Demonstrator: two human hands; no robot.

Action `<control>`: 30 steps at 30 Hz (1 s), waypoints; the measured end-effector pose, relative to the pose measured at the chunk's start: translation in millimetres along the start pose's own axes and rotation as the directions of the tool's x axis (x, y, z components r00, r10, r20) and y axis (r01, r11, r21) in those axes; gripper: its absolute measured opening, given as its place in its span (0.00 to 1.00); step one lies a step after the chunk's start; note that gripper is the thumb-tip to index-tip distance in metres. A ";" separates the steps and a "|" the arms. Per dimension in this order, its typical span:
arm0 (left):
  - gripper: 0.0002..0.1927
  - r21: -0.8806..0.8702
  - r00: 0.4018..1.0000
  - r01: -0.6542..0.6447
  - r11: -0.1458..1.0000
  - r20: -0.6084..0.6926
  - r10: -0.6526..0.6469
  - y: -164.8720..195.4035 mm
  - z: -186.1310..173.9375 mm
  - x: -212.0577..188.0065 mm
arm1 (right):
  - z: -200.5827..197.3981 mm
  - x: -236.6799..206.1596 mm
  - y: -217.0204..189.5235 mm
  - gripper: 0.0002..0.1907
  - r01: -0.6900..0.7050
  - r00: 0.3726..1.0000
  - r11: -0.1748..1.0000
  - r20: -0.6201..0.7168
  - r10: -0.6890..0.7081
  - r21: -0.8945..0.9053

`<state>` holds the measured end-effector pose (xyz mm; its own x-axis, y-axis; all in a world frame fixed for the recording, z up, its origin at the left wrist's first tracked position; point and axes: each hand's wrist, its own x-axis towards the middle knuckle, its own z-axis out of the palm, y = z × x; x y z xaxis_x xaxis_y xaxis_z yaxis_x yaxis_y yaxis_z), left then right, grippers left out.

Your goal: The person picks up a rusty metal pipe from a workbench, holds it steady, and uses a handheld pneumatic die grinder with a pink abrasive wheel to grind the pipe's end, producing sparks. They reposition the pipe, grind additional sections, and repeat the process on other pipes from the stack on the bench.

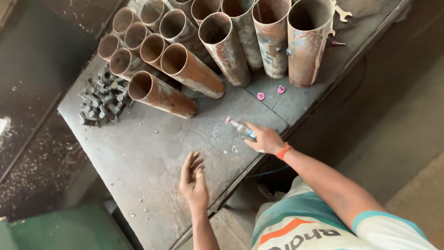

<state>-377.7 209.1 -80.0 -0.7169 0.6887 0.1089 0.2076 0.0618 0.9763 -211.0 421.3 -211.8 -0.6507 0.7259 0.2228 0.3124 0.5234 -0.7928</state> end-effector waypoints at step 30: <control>0.39 0.797 0.726 -0.475 0.373 0.115 0.678 71.2 31.7 172.1 | -6.7 -15.5 30.9 0.37 -0.069 0.986 0.992 -0.158 0.052 -0.104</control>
<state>-465.2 355.0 2.2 -0.3030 0.6245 0.7198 0.9484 0.2718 0.1634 -186.6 429.2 -236.0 -0.5164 0.8134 0.2678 0.4270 0.5156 -0.7428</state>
